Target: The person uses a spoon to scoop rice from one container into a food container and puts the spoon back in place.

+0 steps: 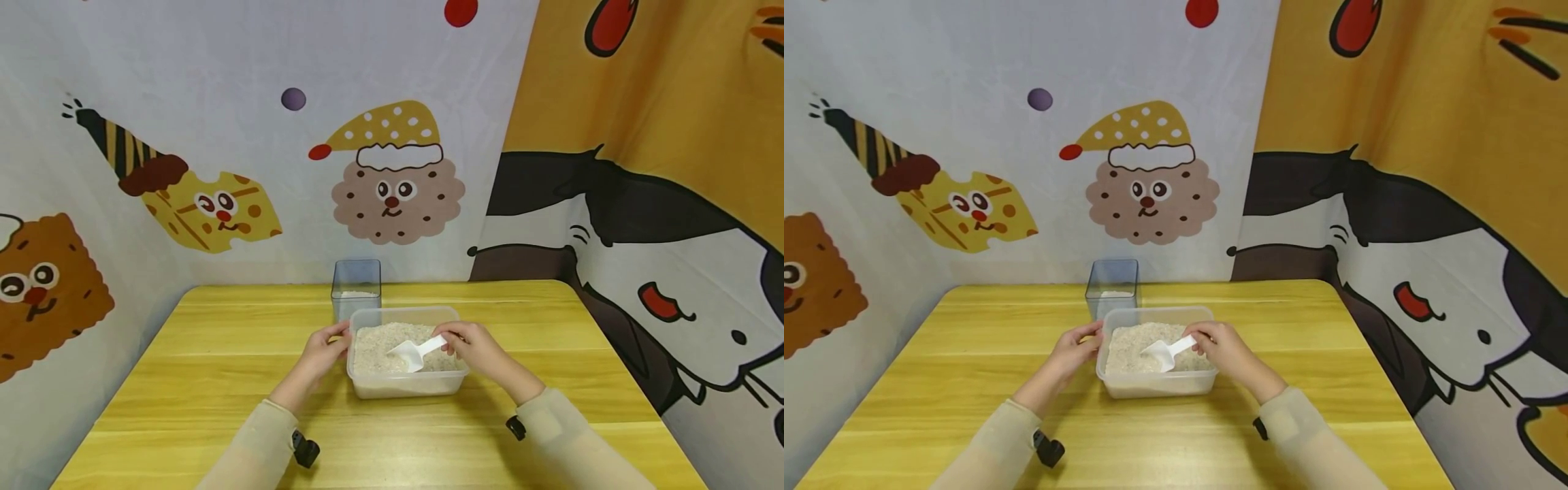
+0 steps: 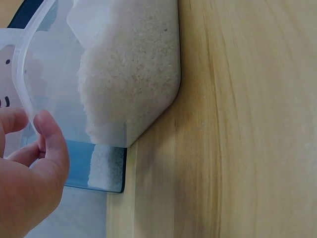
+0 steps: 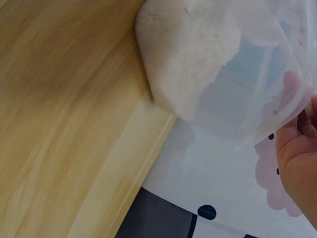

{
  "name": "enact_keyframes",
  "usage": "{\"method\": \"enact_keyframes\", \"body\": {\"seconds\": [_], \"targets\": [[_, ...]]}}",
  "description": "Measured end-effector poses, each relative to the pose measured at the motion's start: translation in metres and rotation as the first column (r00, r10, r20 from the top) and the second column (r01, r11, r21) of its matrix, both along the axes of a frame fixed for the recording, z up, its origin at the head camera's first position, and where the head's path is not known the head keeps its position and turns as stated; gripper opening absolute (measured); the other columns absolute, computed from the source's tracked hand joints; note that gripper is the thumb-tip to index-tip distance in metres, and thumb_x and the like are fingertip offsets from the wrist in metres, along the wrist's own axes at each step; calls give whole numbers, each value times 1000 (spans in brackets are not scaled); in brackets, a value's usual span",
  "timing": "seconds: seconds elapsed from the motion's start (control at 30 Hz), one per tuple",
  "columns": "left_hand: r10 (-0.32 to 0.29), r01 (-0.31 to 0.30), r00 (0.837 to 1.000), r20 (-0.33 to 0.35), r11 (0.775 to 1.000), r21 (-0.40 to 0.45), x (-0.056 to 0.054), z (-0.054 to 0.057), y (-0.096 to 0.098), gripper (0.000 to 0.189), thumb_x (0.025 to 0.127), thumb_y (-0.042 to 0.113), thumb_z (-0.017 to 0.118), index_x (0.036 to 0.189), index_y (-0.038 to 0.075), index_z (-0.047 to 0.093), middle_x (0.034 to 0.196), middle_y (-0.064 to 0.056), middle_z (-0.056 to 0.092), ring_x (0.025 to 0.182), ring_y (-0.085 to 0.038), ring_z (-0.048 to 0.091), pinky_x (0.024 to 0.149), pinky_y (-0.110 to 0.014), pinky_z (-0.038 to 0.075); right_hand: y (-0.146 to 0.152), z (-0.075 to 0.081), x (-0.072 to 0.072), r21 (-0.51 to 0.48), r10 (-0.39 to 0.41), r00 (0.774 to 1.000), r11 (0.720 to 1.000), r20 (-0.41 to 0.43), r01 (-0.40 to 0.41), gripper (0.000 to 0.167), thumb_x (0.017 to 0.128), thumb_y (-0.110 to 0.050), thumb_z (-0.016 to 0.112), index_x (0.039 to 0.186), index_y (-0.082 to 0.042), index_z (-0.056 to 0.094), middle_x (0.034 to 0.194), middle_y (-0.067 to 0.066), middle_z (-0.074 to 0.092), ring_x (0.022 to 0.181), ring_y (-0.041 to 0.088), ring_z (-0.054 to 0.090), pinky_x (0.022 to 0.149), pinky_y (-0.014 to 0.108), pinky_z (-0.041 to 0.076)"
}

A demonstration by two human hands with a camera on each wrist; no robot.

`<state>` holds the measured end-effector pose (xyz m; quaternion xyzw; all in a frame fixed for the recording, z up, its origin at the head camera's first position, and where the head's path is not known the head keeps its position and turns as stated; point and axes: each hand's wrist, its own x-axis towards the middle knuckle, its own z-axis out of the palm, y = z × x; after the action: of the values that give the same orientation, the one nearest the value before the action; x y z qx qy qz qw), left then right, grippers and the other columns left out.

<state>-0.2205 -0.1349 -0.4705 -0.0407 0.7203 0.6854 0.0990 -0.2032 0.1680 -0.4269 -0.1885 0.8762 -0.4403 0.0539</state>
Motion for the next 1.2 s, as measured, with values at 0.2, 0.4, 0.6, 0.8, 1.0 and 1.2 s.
{"method": "enact_keyframes", "body": {"seconds": [0.2, 0.4, 0.6, 0.8, 1.0, 1.2], "targets": [[0, 0, 1000, -1, 1000, 0, 0, 1, 0, 42, 94, 8, 55, 135, 0, 50, 122, -16, 51, 98, -10, 55, 86, -28, 51, 0, 1, -2, -38, -2, 999, 999, 51, 4, 20, 98, -8, 49, 103, -2, 68, 77, 9, 63, 66, 21, 56, 53, 33, 51], [-9, 9, 1000, 2, 1000, -2, 0, 1, 0, 43, 95, 9, 55, 136, 1, 49, 125, -17, 49, 100, -11, 54, 90, -32, 51, -3, 3, -2, -67, -40, 992, 997, 118, 48, 21, 98, -6, 48, 102, 1, 67, 74, 9, 63, 64, 17, 56, 54, 30, 51], [-7, 7, 1000, 5, 1000, -4, 0, 0, 0, 42, 95, 8, 55, 136, 0, 50, 125, -18, 50, 102, -14, 55, 86, -27, 52, -11, 5, 1, -116, -77, 973, 988, 217, 104, 22, 97, -3, 47, 104, 8, 65, 71, 11, 65, 60, 13, 57, 58, 37, 54], [4, -4, 1000, -5, 1000, -8, -1, -2, 0, 41, 94, 7, 55, 134, -1, 50, 119, -16, 51, 97, -11, 55, 81, -23, 51, -16, 5, 3, -132, -103, 957, 981, 272, 144, 23, 98, -3, 47, 106, 10, 64, 71, 11, 64, 60, 13, 58, 60, 38, 55], [-5, 5, 1000, -5, 1000, 3, 2, 5, 0, 41, 94, 5, 55, 134, -3, 50, 116, -15, 51, 95, -12, 55, 83, -26, 51, -18, 5, 1, -148, -141, 930, 968, 339, 201, 24, 99, -5, 46, 107, 9, 64, 69, 8, 64, 58, 12, 57, 59, 33, 54], [-34, 38, 995, -91, 998, 47, 4, 0, -3, 43, 93, 13, 58, 132, -4, 52, 107, -9, 53, 92, -10, 56, 78, -22, 53, -19, 8, -3, -196, -156, 900, 948, 408, 253, 25, 99, -2, 43, 108, 13, 60, 69, 6, 62, 59, 10, 55, 57, 24, 51]]}}
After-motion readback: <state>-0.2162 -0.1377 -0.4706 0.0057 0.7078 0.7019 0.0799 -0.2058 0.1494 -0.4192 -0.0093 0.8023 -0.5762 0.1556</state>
